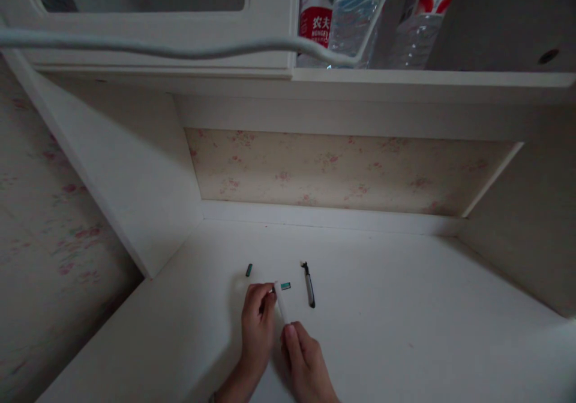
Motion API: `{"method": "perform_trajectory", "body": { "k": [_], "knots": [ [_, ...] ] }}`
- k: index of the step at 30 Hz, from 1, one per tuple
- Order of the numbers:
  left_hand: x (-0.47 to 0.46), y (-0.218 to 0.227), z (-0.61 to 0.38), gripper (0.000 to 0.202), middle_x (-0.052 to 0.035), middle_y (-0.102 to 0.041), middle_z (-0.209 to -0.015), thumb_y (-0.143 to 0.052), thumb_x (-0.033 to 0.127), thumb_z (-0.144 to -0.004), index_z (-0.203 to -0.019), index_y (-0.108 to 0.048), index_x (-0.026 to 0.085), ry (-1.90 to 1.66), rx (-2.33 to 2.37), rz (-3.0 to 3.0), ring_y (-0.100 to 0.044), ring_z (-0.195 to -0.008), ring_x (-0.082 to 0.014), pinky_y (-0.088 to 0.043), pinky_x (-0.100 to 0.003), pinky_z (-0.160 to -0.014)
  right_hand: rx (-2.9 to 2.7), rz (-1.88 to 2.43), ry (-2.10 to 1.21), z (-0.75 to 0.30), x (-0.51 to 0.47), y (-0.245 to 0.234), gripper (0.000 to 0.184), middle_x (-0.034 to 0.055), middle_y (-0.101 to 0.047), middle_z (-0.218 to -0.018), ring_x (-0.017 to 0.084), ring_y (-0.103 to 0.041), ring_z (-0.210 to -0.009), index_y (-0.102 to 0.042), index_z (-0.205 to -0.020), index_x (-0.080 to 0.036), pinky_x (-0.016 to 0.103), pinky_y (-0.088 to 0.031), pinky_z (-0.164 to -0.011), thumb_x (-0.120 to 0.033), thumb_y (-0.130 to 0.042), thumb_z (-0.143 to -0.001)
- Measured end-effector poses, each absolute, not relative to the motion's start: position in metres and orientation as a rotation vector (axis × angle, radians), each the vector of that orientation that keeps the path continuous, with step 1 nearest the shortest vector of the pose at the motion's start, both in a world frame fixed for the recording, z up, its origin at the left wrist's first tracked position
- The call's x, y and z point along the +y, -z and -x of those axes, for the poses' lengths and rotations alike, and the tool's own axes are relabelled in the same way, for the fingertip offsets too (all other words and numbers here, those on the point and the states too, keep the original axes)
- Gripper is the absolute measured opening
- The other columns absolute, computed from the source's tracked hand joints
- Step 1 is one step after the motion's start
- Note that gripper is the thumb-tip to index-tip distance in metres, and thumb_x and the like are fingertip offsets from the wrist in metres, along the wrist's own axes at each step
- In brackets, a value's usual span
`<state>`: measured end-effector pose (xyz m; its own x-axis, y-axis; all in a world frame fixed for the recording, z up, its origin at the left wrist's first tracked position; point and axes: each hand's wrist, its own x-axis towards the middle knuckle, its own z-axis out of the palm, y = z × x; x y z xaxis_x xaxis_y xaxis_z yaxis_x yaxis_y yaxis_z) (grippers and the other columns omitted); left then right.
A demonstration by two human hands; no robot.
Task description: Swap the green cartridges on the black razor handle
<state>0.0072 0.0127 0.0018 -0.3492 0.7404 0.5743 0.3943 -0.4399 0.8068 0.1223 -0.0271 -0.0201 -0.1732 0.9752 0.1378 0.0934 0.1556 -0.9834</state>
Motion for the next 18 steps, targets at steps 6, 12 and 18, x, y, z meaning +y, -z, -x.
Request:
{"method": "perform_trajectory", "body": {
  "k": [6, 12, 18],
  "knots": [
    [0.0128, -0.0012, -0.0069, 0.013, -0.0042, -0.058, -0.089, -0.052, 0.028, -0.091, -0.093, -0.062, 0.02, -1.854, 1.478, -1.599, -0.058, -0.082, -0.0179, -0.049, -0.028, -0.073, -1.357, 1.136, -1.13, -0.1241, -0.0256, 0.023, 0.048, -0.0037, -0.042, -0.057, 0.014, -0.038, -0.051, -0.045, -0.069, -0.022, 0.024, -0.029, -0.047, -0.061, -0.034, -0.095],
    [0.0147, 0.0008, -0.007, 0.014, -0.0043, -0.058, -0.091, -0.048, 0.025, -0.091, -0.093, -0.061, 0.02, -1.837, 1.483, -1.601, -0.057, -0.084, -0.018, -0.048, -0.028, -0.074, -1.484, 1.07, -1.209, -0.1224, -0.0272, 0.0207, 0.049, -0.0042, -0.041, -0.055, 0.014, -0.036, -0.049, -0.046, -0.068, -0.022, 0.025, -0.028, -0.046, -0.062, -0.037, -0.094],
    [0.0127, -0.0033, -0.0079, 0.011, -0.0031, -0.058, -0.088, -0.053, 0.026, -0.09, -0.092, -0.062, 0.021, -1.86, 1.461, -1.61, -0.057, -0.082, -0.0173, -0.048, -0.027, -0.074, -1.315, 1.111, -1.16, -0.1238, -0.0255, 0.0189, 0.049, -0.0041, -0.039, -0.057, 0.014, -0.035, -0.05, -0.044, -0.067, -0.022, 0.025, -0.028, -0.046, -0.062, -0.036, -0.094]
  ]
}}
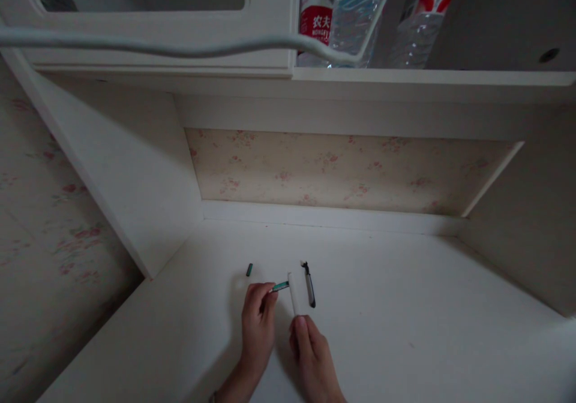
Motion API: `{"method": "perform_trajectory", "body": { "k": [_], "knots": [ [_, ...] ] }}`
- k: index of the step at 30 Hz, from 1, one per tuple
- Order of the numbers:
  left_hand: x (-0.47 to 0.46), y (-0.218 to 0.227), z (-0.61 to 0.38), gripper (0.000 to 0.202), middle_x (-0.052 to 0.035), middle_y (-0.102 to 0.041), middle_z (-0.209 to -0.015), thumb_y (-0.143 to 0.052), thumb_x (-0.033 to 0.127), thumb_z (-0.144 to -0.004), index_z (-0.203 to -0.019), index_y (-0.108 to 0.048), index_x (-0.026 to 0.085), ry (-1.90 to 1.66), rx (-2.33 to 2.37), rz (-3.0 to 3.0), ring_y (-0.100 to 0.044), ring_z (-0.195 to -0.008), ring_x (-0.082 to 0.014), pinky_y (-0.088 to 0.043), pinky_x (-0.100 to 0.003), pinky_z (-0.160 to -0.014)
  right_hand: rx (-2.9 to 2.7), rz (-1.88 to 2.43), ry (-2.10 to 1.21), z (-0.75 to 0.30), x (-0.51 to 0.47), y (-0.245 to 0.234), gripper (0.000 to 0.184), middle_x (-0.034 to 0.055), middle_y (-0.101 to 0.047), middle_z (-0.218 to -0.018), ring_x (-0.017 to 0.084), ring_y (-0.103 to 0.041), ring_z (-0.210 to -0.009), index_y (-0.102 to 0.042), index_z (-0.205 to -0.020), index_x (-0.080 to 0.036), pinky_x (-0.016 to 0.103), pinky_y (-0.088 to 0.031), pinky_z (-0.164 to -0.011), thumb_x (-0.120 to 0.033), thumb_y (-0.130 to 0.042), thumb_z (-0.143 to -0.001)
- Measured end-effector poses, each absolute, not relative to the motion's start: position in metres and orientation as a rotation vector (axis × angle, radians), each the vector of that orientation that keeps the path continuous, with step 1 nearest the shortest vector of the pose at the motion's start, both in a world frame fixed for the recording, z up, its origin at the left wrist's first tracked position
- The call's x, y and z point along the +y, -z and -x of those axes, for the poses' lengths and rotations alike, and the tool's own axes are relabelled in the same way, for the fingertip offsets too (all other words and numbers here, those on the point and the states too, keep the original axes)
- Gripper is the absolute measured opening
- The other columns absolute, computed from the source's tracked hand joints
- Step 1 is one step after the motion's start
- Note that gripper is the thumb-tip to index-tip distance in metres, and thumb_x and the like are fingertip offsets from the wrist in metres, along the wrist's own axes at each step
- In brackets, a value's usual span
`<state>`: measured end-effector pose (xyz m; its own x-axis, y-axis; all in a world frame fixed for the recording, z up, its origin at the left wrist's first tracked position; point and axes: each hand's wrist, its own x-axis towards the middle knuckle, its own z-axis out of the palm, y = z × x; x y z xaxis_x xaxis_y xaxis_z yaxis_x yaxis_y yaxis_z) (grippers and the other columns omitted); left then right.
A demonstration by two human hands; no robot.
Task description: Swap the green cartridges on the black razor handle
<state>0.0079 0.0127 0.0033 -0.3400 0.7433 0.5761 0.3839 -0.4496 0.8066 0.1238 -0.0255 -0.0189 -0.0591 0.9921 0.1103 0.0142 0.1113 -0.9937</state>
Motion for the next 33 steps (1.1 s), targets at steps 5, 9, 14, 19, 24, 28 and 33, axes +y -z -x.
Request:
{"method": "perform_trajectory", "body": {
  "k": [5, 9, 14, 19, 24, 28, 33],
  "knots": [
    [0.0119, -0.0027, -0.0087, 0.013, -0.003, -0.058, -0.087, -0.049, 0.023, -0.091, -0.09, -0.062, 0.021, -1.829, 1.47, -1.612, -0.057, -0.082, -0.0174, -0.048, -0.027, -0.073, -1.474, 1.031, -1.261, -0.1219, -0.0281, 0.0224, 0.047, -0.0049, -0.039, -0.056, 0.013, -0.033, -0.049, -0.044, -0.069, -0.022, 0.025, -0.026, -0.047, -0.059, -0.035, -0.096],
    [0.0133, -0.002, -0.0081, 0.012, -0.0037, -0.058, -0.089, -0.05, 0.024, -0.09, -0.091, -0.062, 0.021, -1.848, 1.479, -1.614, -0.057, -0.084, -0.0182, -0.048, -0.029, -0.075, -1.385, 1.054, -1.248, -0.1222, -0.0264, 0.024, 0.047, -0.0044, -0.039, -0.058, 0.014, -0.034, -0.052, -0.044, -0.069, -0.022, 0.025, -0.028, -0.049, -0.06, -0.037, -0.095],
    [0.0141, -0.0008, -0.0081, 0.012, -0.0041, -0.058, -0.088, -0.051, 0.027, -0.09, -0.091, -0.062, 0.021, -1.827, 1.471, -1.622, -0.057, -0.083, -0.0185, -0.048, -0.029, -0.074, -1.349, 1.065, -1.249, -0.124, -0.0242, 0.0223, 0.047, -0.0042, -0.039, -0.059, 0.014, -0.035, -0.053, -0.043, -0.069, -0.022, 0.025, -0.028, -0.049, -0.061, -0.036, -0.095],
    [0.0137, -0.0014, -0.008, 0.015, -0.0052, -0.058, -0.088, -0.048, 0.027, -0.091, -0.091, -0.061, 0.02, -1.808, 1.492, -1.615, -0.057, -0.083, -0.0193, -0.048, -0.03, -0.074, -1.431, 1.029, -1.309, -0.1225, -0.0286, 0.0212, 0.049, -0.0044, -0.039, -0.057, 0.014, -0.033, -0.052, -0.043, -0.068, -0.021, 0.025, -0.027, -0.048, -0.062, -0.036, -0.095],
    [0.0123, -0.0046, -0.0086, 0.016, -0.0056, -0.058, -0.088, -0.051, 0.031, -0.091, -0.09, -0.063, 0.02, -1.806, 1.497, -1.608, -0.057, -0.083, -0.0201, -0.049, -0.031, -0.075, -1.303, 1.08, -1.23, -0.1255, -0.026, 0.0184, 0.049, -0.0044, -0.038, -0.059, 0.014, -0.033, -0.052, -0.044, -0.068, -0.021, 0.024, -0.028, -0.048, -0.062, -0.037, -0.094],
    [0.0125, -0.0041, -0.0088, 0.017, -0.0054, -0.058, -0.088, -0.048, 0.029, -0.092, -0.09, -0.063, 0.02, -1.795, 1.482, -1.597, -0.057, -0.083, -0.0197, -0.049, -0.03, -0.074, -1.438, 1.016, -1.312, -0.1231, -0.03, 0.0173, 0.049, -0.0051, -0.038, -0.055, 0.013, -0.031, -0.049, -0.044, -0.067, -0.021, 0.025, -0.024, -0.045, -0.061, -0.037, -0.095],
    [0.0122, -0.004, -0.0089, 0.016, -0.0053, -0.059, -0.088, -0.05, 0.029, -0.091, -0.09, -0.063, 0.02, -1.808, 1.5, -1.588, -0.058, -0.084, -0.0195, -0.049, -0.031, -0.075, -1.344, 1.041, -1.307, -0.1221, -0.0288, 0.018, 0.049, -0.0052, -0.037, -0.056, 0.013, -0.031, -0.05, -0.043, -0.067, -0.021, 0.024, -0.025, -0.046, -0.062, -0.037, -0.095]
  ]
}}
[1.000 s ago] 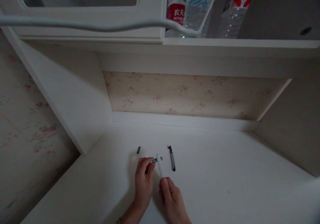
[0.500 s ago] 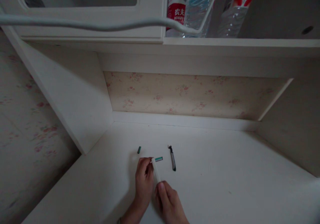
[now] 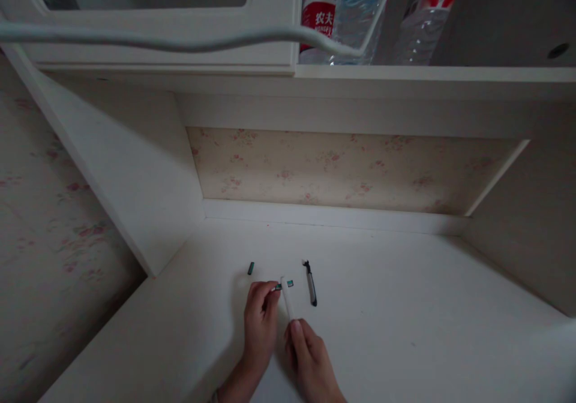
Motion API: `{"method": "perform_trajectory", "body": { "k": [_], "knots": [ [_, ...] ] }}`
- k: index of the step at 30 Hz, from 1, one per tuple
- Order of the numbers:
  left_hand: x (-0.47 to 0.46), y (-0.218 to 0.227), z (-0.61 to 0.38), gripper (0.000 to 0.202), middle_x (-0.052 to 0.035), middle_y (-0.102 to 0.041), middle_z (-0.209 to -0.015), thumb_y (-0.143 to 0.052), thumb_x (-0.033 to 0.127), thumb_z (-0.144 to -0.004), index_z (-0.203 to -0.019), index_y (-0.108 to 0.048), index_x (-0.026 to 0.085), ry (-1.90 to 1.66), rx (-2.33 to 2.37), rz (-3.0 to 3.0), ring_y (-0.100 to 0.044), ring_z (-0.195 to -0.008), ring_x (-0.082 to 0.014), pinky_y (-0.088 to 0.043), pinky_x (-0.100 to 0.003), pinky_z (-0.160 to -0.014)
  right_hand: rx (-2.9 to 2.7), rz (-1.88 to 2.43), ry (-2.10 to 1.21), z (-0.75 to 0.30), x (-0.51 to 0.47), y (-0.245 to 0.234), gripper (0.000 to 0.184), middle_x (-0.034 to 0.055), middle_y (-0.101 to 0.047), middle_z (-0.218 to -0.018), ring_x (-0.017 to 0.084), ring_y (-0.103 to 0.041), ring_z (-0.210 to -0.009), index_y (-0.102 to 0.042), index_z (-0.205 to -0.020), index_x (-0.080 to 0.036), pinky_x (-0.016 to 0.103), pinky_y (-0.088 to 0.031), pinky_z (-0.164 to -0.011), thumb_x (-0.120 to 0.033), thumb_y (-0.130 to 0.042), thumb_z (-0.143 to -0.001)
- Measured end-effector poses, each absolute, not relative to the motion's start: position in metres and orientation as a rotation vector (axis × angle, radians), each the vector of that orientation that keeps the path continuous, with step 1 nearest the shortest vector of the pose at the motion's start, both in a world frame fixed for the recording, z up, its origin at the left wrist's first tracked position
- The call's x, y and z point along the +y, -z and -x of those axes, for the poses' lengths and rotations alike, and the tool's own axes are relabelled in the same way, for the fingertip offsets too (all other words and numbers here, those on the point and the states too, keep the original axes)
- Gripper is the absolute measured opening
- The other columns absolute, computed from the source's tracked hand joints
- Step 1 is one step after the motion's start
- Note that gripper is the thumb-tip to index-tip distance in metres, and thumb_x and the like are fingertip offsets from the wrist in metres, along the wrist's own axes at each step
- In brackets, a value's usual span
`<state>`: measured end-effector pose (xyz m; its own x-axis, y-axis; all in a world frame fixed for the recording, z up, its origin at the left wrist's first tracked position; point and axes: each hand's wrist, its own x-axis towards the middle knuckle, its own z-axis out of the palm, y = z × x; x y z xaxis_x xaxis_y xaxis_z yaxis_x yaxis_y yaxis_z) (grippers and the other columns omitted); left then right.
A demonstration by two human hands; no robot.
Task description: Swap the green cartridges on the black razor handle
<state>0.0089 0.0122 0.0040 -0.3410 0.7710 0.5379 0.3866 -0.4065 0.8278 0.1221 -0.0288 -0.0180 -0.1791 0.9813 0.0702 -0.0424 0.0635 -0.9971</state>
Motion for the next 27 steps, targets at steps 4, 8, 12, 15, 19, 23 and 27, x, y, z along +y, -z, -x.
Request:
{"method": "perform_trajectory", "body": {
  "k": [4, 8, 12, 15, 19, 23, 27],
  "knots": [
    [0.0121, -0.0044, -0.0092, 0.015, -0.0052, -0.059, -0.088, -0.051, 0.029, -0.091, -0.091, -0.063, 0.02, -1.802, 1.49, -1.609, -0.058, -0.083, -0.0194, -0.049, -0.031, -0.074, -1.342, 1.078, -1.243, -0.1241, -0.0266, 0.018, 0.049, -0.0045, -0.038, -0.058, 0.013, -0.033, -0.052, -0.044, -0.068, -0.021, 0.025, -0.028, -0.048, -0.062, -0.038, -0.094],
    [0.0132, -0.0047, -0.0092, 0.015, -0.0048, -0.059, -0.088, -0.049, 0.027, -0.091, -0.089, -0.062, 0.02, -1.802, 1.505, -1.614, -0.057, -0.083, -0.0191, -0.049, -0.031, -0.074, -1.398, 1.057, -1.291, -0.1235, -0.0286, 0.0214, 0.049, -0.0051, -0.037, -0.056, 0.013, -0.032, -0.05, -0.044, -0.067, -0.021, 0.025, -0.025, -0.047, -0.062, -0.037, -0.095],
    [0.0132, -0.0044, -0.0092, 0.014, -0.0051, -0.059, -0.089, -0.052, 0.029, -0.09, -0.091, -0.063, 0.02, -1.827, 1.494, -1.611, -0.058, -0.083, -0.0191, -0.05, -0.031, -0.074, -1.287, 1.069, -1.269, -0.1242, -0.0271, 0.0232, 0.048, -0.0043, -0.039, -0.059, 0.013, -0.034, -0.052, -0.045, -0.069, -0.021, 0.024, -0.028, -0.047, -0.061, -0.038, -0.094],
    [0.0126, -0.0042, -0.0093, 0.015, -0.0055, -0.059, -0.088, -0.052, 0.03, -0.09, -0.09, -0.063, 0.02, -1.823, 1.49, -1.611, -0.058, -0.083, -0.0195, -0.05, -0.031, -0.074, -1.27, 1.085, -1.272, -0.125, -0.0262, 0.0204, 0.048, -0.0044, -0.039, -0.059, 0.013, -0.034, -0.052, -0.046, -0.07, -0.021, 0.024, -0.028, -0.047, -0.062, -0.038, -0.094],
    [0.0123, -0.0056, -0.0095, 0.017, -0.0058, -0.059, -0.088, -0.049, 0.029, -0.091, -0.088, -0.063, 0.019, -1.819, 1.503, -1.592, -0.058, -0.082, -0.0196, -0.05, -0.031, -0.073, -1.405, 1.056, -1.304, -0.1242, -0.0284, 0.0155, 0.05, -0.0047, -0.038, -0.056, 0.013, -0.033, -0.051, -0.044, -0.068, -0.021, 0.025, -0.026, -0.048, -0.062, -0.037, -0.094],
    [0.0121, -0.0069, -0.0098, 0.017, -0.0061, -0.059, -0.088, -0.05, 0.031, -0.091, -0.089, -0.063, 0.02, -1.817, 1.486, -1.594, -0.058, -0.083, -0.0202, -0.05, -0.032, -0.075, -1.357, 1.073, -1.269, -0.1245, -0.0278, 0.0137, 0.049, -0.0051, -0.037, -0.056, 0.014, -0.032, -0.05, -0.043, -0.067, -0.022, 0.025, -0.027, -0.048, -0.063, -0.037, -0.094],
    [0.0122, -0.0055, -0.0094, 0.016, -0.0056, -0.059, -0.088, -0.051, 0.031, -0.09, -0.09, -0.063, 0.02, -1.817, 1.479, -1.603, -0.058, -0.083, -0.0198, -0.05, -0.031, -0.074, -1.342, 1.079, -1.257, -0.1248, -0.0275, 0.0146, 0.048, -0.0051, -0.036, -0.058, 0.013, -0.031, -0.052, -0.043, -0.068, -0.022, 0.025, -0.027, -0.048, -0.062, -0.037, -0.094]
  ]
}}
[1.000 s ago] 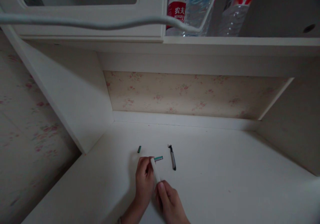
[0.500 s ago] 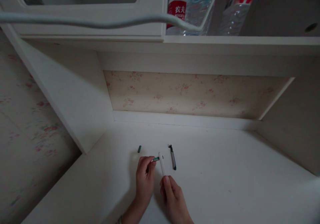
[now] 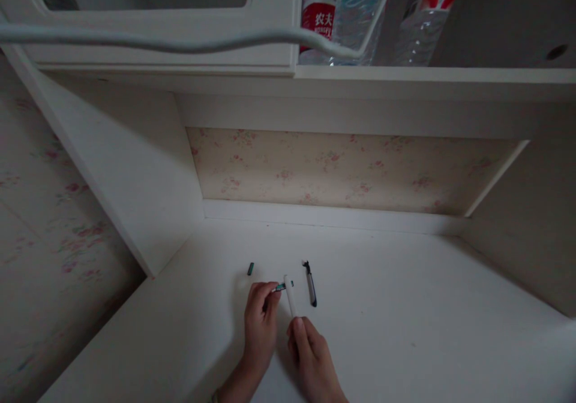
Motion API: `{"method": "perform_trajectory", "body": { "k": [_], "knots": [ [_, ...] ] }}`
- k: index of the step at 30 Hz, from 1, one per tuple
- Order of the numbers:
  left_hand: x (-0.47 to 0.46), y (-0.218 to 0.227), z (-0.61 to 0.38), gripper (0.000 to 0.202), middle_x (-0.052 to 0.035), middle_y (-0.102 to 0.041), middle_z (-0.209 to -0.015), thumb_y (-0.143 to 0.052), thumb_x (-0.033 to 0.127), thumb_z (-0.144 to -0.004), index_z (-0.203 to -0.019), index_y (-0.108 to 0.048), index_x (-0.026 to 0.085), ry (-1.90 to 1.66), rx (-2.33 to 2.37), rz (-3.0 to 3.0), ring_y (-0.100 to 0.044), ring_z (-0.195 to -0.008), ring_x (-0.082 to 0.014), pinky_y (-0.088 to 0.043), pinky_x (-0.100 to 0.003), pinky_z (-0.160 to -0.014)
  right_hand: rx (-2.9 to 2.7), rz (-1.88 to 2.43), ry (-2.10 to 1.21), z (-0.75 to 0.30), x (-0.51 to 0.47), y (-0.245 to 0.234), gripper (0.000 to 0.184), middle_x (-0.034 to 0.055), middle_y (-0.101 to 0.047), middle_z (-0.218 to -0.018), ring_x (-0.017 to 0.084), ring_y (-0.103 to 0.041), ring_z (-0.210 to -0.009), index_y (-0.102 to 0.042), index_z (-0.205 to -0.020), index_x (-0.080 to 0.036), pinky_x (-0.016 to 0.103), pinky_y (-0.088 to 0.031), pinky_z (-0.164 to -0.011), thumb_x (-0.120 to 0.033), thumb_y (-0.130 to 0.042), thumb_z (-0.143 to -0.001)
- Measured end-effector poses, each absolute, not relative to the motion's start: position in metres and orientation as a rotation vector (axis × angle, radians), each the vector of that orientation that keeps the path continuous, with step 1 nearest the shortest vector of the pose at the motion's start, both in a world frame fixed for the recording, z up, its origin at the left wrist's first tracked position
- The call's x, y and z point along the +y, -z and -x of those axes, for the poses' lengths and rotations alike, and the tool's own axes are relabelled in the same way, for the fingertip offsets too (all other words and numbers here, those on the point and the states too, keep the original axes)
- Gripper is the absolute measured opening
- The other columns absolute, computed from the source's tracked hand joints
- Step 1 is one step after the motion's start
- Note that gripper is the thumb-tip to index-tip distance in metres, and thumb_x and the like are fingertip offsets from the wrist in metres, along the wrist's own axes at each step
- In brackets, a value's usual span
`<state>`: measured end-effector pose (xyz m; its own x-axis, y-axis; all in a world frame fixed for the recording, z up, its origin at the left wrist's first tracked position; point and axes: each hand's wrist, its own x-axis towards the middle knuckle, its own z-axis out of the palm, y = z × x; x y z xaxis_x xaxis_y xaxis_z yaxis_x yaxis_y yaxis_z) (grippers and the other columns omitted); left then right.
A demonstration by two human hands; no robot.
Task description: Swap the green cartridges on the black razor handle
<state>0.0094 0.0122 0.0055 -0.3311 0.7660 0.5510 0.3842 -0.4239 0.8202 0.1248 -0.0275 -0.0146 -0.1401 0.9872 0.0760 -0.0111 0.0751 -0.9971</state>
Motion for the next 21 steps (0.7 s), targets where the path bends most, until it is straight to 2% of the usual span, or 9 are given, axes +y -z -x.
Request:
{"method": "perform_trajectory", "body": {
  "k": [4, 9, 16, 21],
  "knots": [
    [0.0129, -0.0039, -0.0088, 0.016, -0.0053, -0.059, -0.088, -0.048, 0.028, -0.091, -0.089, -0.063, 0.02, -1.829, 1.496, -1.605, -0.058, -0.083, -0.0193, -0.05, -0.031, -0.074, -1.43, 1.052, -1.307, -0.1231, -0.0295, 0.0167, 0.05, -0.0049, -0.037, -0.055, 0.013, -0.031, -0.05, -0.044, -0.068, -0.021, 0.025, -0.024, -0.046, -0.062, -0.035, -0.095],
    [0.0132, -0.0042, -0.0094, 0.017, -0.0057, -0.059, -0.088, -0.052, 0.032, -0.09, -0.09, -0.063, 0.02, -1.817, 1.484, -1.593, -0.058, -0.083, -0.0197, -0.05, -0.031, -0.073, -1.328, 1.085, -1.219, -0.124, -0.0266, 0.0197, 0.049, -0.0038, -0.04, -0.058, 0.014, -0.035, -0.052, -0.045, -0.067, -0.021, 0.024, -0.029, -0.048, -0.063, -0.038, -0.093],
    [0.0125, -0.0056, -0.0095, 0.02, -0.0058, -0.06, -0.087, -0.05, 0.034, -0.091, -0.088, -0.064, 0.02, -1.815, 1.493, -1.591, -0.059, -0.082, -0.0201, -0.051, -0.031, -0.073, -1.396, 1.079, -1.255, -0.1247, -0.0277, 0.0191, 0.049, -0.0054, -0.036, -0.054, 0.013, -0.031, -0.049, -0.044, -0.068, -0.021, 0.025, -0.025, -0.046, -0.062, -0.036, -0.094],
    [0.0118, -0.0068, -0.0099, 0.018, -0.0057, -0.06, -0.087, -0.052, 0.033, -0.09, -0.089, -0.064, 0.02, -1.819, 1.488, -1.596, -0.058, -0.082, -0.0199, -0.05, -0.031, -0.073, -1.291, 1.082, -1.25, -0.1257, -0.0255, 0.0166, 0.049, -0.0045, -0.038, -0.057, 0.013, -0.033, -0.05, -0.046, -0.07, -0.021, 0.024, -0.026, -0.046, -0.063, -0.038, -0.094]
  ]
}}
